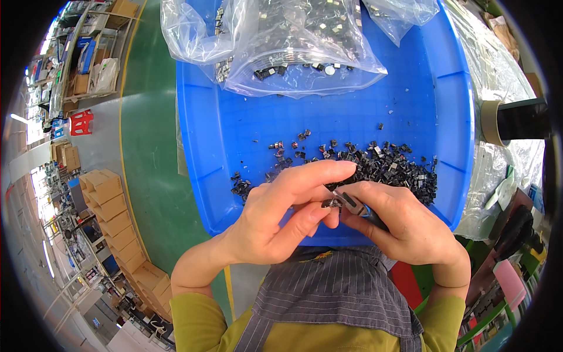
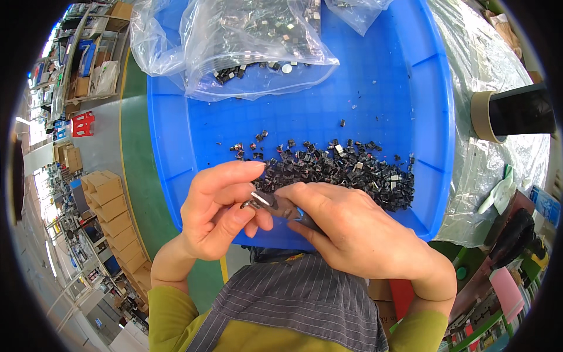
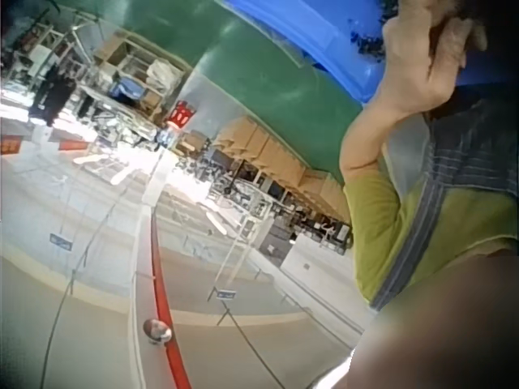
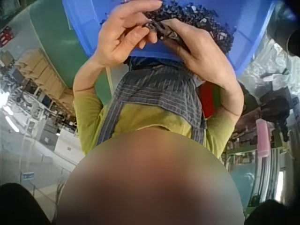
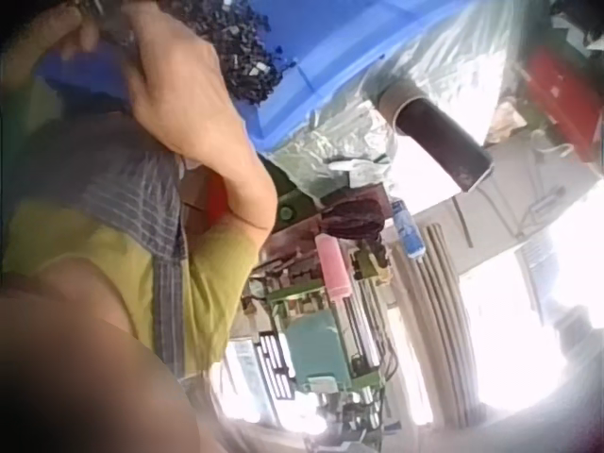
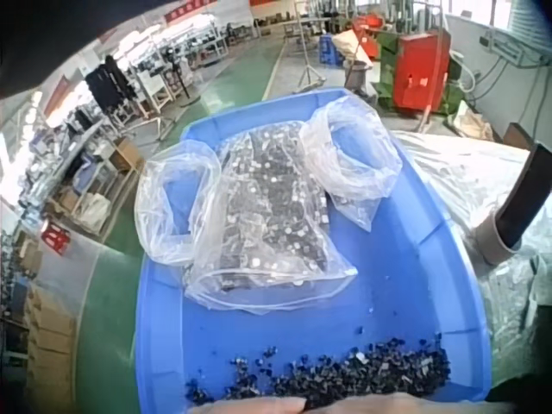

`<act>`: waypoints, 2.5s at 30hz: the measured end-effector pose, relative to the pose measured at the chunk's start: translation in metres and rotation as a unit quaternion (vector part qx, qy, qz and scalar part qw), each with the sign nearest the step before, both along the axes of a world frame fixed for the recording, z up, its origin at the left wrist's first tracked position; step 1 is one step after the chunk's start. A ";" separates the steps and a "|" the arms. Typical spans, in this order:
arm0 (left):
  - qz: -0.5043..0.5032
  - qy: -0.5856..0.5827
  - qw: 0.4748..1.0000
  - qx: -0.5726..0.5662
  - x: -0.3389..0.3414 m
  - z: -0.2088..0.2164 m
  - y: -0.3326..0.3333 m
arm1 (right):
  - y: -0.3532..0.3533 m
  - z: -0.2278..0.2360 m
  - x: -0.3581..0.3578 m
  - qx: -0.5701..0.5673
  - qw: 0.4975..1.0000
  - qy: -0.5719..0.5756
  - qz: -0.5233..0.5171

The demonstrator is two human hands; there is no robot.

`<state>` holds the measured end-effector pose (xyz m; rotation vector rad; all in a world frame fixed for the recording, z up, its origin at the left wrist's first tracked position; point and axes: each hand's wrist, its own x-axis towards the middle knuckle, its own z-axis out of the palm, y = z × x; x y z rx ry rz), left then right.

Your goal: Trimming small black plastic components using a pair of pliers in a factory setting.

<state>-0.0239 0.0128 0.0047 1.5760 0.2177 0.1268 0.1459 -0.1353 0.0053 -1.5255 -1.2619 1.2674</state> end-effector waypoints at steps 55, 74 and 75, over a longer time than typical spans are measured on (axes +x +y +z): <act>0.070 0.078 0.992 0.070 0.000 0.001 -0.007 | -0.002 -0.013 -0.010 0.051 0.938 -0.339 -0.042; 0.100 0.097 0.990 -0.012 0.003 0.005 -0.009 | 0.001 -0.023 -0.013 0.103 0.908 -0.397 -0.079; 0.097 0.099 0.990 -0.012 0.003 0.006 -0.008 | 0.002 -0.024 -0.013 0.119 0.902 -0.405 -0.089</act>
